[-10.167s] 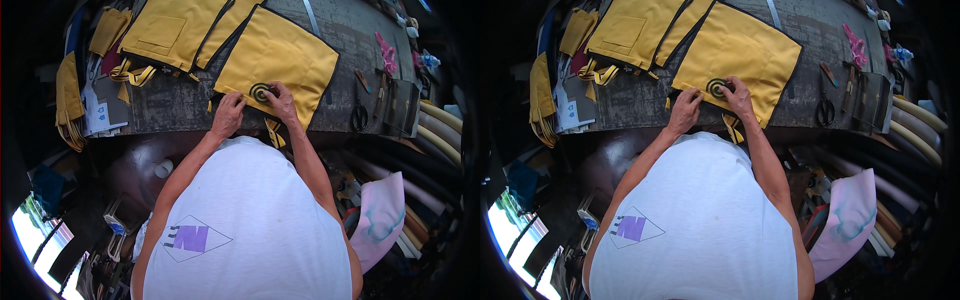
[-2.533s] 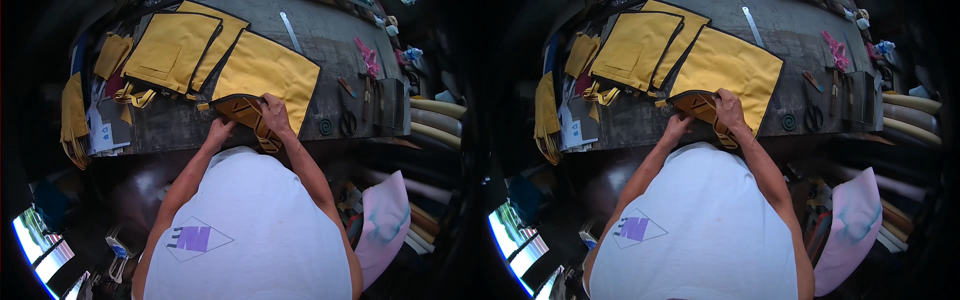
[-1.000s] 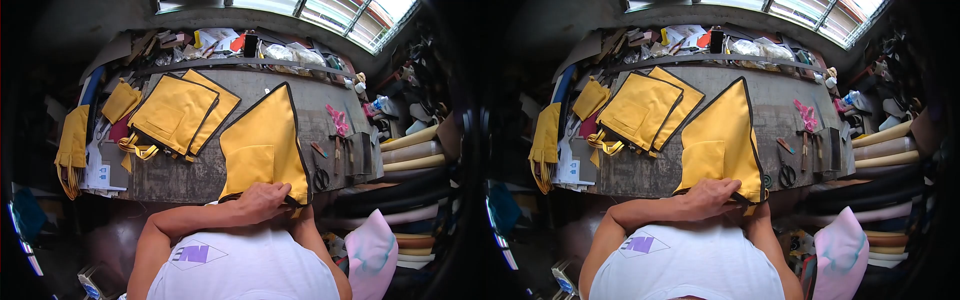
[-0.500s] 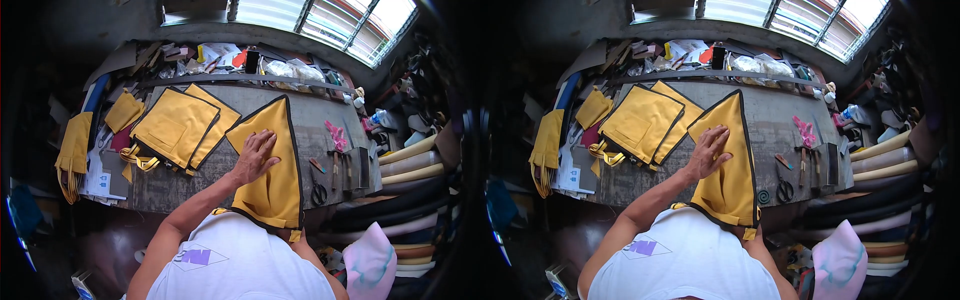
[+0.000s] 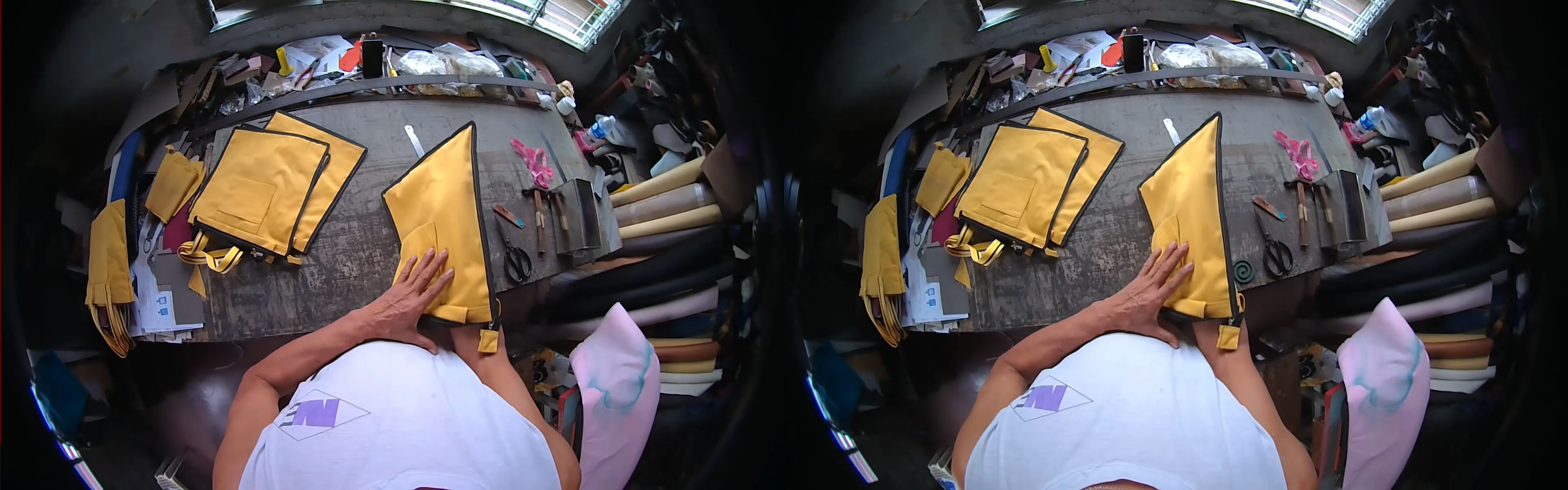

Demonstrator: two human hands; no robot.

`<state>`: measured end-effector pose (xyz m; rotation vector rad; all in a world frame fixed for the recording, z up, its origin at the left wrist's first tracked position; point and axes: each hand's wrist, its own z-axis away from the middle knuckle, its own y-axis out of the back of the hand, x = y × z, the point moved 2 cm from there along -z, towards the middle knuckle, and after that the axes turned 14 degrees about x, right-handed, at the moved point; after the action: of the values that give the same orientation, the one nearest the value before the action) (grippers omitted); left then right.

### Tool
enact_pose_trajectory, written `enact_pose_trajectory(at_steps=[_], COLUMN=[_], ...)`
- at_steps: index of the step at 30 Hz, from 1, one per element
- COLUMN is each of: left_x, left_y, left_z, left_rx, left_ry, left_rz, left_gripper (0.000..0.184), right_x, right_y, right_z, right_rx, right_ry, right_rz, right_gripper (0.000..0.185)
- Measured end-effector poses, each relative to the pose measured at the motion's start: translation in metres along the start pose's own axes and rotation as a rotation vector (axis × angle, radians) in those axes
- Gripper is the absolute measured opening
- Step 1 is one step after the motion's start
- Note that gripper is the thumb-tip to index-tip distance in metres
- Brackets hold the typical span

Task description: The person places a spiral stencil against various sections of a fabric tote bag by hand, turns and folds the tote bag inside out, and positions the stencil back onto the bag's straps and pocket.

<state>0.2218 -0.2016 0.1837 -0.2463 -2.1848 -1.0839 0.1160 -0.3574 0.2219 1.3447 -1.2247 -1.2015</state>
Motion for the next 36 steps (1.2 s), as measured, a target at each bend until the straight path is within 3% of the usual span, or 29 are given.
enact_pose_trajectory(at_steps=[1,2,5,7,10,12,13,15,17,19,20,22,24,28,29,34,36], left_x=[-0.004,-0.008,-0.046,-0.072,-0.120,-0.115,-0.111,-0.108,-0.097,-0.072,-0.060,-0.036,-0.030,-0.053,-0.065,-0.118,-0.114], left_y=[-0.009,-0.016,-0.034,-0.027,-0.021,-0.002,0.002,-0.001,-0.005,0.003,0.002,0.002,0.001,0.005,0.007,-0.008,-0.007], left_z=[0.000,-0.002,-0.010,-0.014,-0.014,-0.013,-0.012,-0.012,-0.011,-0.008,-0.005,-0.002,0.004,0.023,0.030,0.079,0.092], left_rx=[0.107,0.214,0.568,0.600,0.813,0.759,0.742,0.711,0.637,0.518,0.488,0.355,0.335,0.483,0.499,0.496,0.492], left_ry=[0.032,0.064,0.185,0.174,0.358,0.459,0.485,0.474,0.388,0.223,0.192,0.162,0.237,0.537,0.648,0.576,0.534], left_rz=[-0.047,-0.096,-0.107,-0.083,0.114,0.066,0.041,0.063,0.066,0.041,0.106,0.143,0.047,-0.348,-0.392,-0.776,-0.794], left_gripper=[0.124,0.117,0.097,0.086,0.048,0.041,0.040,0.039,0.040,0.042,0.044,0.045,0.044,0.053,0.055,0.052,0.050], right_x=[-0.001,-0.002,-0.019,-0.019,-0.004,-0.014,-0.019,0.002,0.023,0.018,0.012,0.026,0.058,0.026,0.013,-0.047,-0.044], right_y=[-0.004,0.001,0.002,-0.022,-0.098,-0.104,-0.097,-0.085,-0.079,-0.052,-0.059,-0.088,-0.107,-0.107,-0.106,-0.068,-0.087], right_z=[-0.006,-0.011,-0.030,-0.043,-0.076,-0.046,-0.022,-0.003,-0.016,-0.055,-0.081,-0.110,-0.118,-0.106,-0.102,-0.083,-0.079], right_rx=[0.082,0.071,0.143,0.143,0.032,0.303,0.578,0.671,0.862,0.860,0.998,0.880,0.334,0.523,0.312,0.001,0.005], right_ry=[0.070,-0.018,-0.414,-0.485,-0.407,-0.239,-0.112,-0.364,-0.296,-0.162,-0.185,-0.167,-0.079,-0.074,-0.414,-0.233,-0.242], right_rz=[0.067,-0.086,-1.087,-1.226,-0.749,-0.686,-0.674,-0.519,-0.314,-0.358,-0.347,-0.595,-1.070,-0.817,-1.290,-1.097,-0.803], right_gripper=[0.046,0.048,0.046,0.037,0.023,0.015,0.024,0.043,0.061,0.067,0.064,0.057,0.048,0.027,0.037,0.047,0.048])
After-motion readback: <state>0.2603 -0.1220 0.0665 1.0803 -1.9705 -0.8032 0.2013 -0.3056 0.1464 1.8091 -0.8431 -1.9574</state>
